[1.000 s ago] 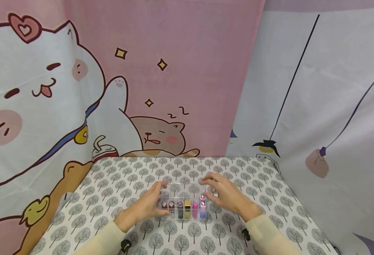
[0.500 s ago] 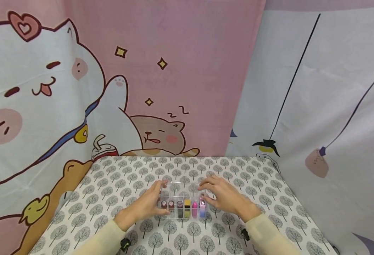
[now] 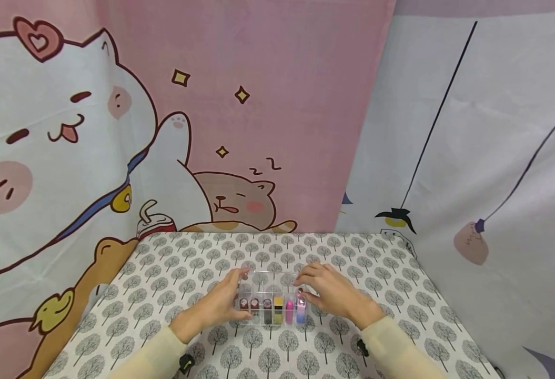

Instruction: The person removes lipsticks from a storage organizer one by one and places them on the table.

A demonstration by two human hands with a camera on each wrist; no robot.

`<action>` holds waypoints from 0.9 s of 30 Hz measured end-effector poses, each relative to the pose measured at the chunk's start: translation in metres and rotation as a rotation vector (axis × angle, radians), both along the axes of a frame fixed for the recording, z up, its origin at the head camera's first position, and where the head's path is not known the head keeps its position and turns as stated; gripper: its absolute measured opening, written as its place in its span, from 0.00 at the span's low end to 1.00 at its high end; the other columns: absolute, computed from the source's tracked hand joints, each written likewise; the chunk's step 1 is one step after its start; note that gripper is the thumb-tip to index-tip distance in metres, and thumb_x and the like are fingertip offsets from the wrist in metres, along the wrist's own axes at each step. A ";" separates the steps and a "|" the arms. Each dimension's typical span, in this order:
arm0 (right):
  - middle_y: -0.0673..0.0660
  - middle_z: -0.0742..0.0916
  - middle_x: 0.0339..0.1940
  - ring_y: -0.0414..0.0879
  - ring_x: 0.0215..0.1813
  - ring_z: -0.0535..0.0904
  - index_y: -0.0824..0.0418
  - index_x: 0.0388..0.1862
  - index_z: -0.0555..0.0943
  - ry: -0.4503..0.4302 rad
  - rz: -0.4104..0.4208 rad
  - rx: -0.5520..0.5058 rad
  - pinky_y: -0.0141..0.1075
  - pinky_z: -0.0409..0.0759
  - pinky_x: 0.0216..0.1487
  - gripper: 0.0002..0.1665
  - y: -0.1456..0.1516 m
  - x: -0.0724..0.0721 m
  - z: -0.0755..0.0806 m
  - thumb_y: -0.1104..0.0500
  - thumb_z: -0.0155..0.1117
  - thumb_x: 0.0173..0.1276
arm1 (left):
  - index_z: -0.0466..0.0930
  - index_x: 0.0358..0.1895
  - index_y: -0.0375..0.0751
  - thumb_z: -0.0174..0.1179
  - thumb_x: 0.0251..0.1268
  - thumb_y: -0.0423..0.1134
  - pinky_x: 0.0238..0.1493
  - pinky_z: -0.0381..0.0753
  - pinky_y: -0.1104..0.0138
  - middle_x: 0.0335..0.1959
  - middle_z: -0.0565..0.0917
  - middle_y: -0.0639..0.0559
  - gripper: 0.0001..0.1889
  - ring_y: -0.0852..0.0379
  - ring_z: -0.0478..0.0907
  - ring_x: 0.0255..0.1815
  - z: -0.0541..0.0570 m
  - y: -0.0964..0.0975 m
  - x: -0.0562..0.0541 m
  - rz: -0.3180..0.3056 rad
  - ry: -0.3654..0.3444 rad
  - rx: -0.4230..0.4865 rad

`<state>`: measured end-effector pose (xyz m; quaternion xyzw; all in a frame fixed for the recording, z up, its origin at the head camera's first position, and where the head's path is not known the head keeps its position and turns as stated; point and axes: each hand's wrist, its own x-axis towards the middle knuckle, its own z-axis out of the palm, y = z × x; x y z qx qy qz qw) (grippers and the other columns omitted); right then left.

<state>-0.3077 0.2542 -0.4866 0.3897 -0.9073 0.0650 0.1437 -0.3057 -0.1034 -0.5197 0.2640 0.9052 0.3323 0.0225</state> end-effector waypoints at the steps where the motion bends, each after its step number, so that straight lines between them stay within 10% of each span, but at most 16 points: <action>1: 0.49 0.94 0.66 0.53 0.72 0.89 0.50 0.63 0.93 -0.001 -0.004 0.006 0.63 0.89 0.77 0.19 0.000 0.000 0.000 0.55 0.84 0.76 | 0.54 0.95 0.43 0.91 0.58 0.45 0.75 0.94 0.46 0.85 0.75 0.38 0.66 0.40 0.87 0.70 0.000 0.000 0.000 0.000 0.003 -0.003; 27: 0.49 0.97 0.59 0.54 0.68 0.90 0.48 0.55 0.96 -0.050 -0.121 -0.043 0.58 0.94 0.74 0.10 -0.012 0.000 -0.012 0.55 0.83 0.77 | 0.54 0.95 0.43 0.91 0.59 0.45 0.80 0.90 0.43 0.84 0.76 0.38 0.66 0.39 0.86 0.72 0.001 0.001 0.000 0.001 0.005 -0.007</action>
